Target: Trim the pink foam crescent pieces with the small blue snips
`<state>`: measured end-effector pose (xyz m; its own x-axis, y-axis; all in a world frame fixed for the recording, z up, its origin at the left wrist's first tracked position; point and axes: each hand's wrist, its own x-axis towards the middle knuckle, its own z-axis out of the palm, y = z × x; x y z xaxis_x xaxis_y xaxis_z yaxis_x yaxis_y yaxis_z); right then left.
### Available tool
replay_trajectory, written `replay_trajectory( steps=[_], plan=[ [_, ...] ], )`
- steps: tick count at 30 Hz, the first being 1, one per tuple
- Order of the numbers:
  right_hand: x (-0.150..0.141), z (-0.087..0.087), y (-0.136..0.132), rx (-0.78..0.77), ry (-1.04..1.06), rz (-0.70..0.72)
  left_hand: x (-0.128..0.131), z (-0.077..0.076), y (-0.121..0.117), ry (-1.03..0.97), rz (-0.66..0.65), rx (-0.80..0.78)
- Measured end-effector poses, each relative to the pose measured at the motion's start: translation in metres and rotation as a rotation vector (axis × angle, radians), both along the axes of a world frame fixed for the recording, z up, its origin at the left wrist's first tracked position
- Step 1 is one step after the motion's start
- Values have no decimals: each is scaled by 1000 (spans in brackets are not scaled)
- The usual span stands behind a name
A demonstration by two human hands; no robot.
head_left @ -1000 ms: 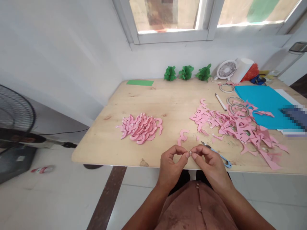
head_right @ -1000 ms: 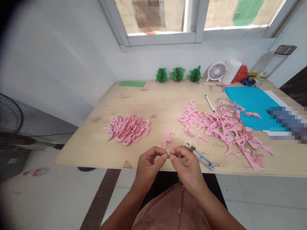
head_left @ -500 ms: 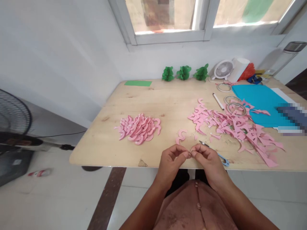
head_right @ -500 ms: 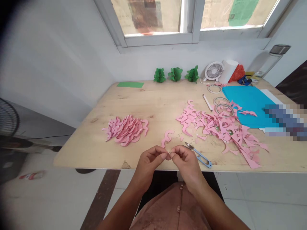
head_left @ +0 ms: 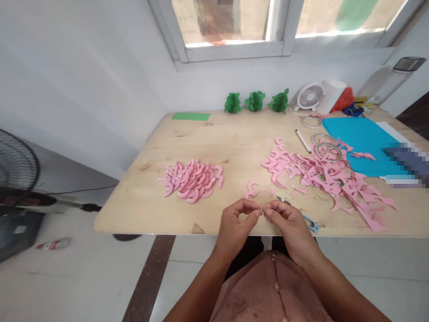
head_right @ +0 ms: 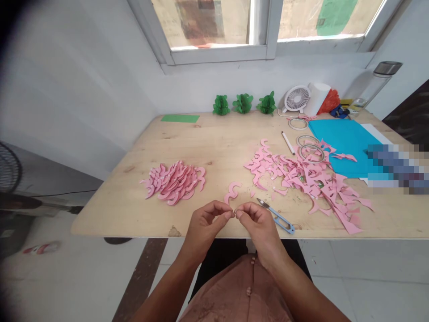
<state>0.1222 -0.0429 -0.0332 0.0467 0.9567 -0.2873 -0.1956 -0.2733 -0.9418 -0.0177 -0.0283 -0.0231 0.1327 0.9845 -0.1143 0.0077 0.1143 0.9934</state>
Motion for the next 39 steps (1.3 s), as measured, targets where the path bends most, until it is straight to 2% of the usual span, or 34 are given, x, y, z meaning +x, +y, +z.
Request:
replay_trajectory(
  steps=[7, 15, 18, 23, 27, 35, 39],
  plan=[
    [-2, 0, -1, 16, 21, -55, 9, 3, -3, 123, 12, 44],
    [-5, -1, -2, 1, 96, -70, 10, 1, -3, 115, 45, 40],
    [-5, 0, -2, -8, 133, -61, 10, 1, -2, 39, 42, -1],
    [-4, 3, -5, -25, 168, -23, 11, 5, 0, -260, 9, -178],
    [-3, 6, -5, -24, 172, 0, 9, 6, 3, -396, -22, -274],
    [3, 6, -4, -7, 121, 31, 5, 4, 5, -456, -117, -379],
    [3, 8, -4, -4, 111, 25, 5, 6, 5, -418, -98, -336]
  ],
)
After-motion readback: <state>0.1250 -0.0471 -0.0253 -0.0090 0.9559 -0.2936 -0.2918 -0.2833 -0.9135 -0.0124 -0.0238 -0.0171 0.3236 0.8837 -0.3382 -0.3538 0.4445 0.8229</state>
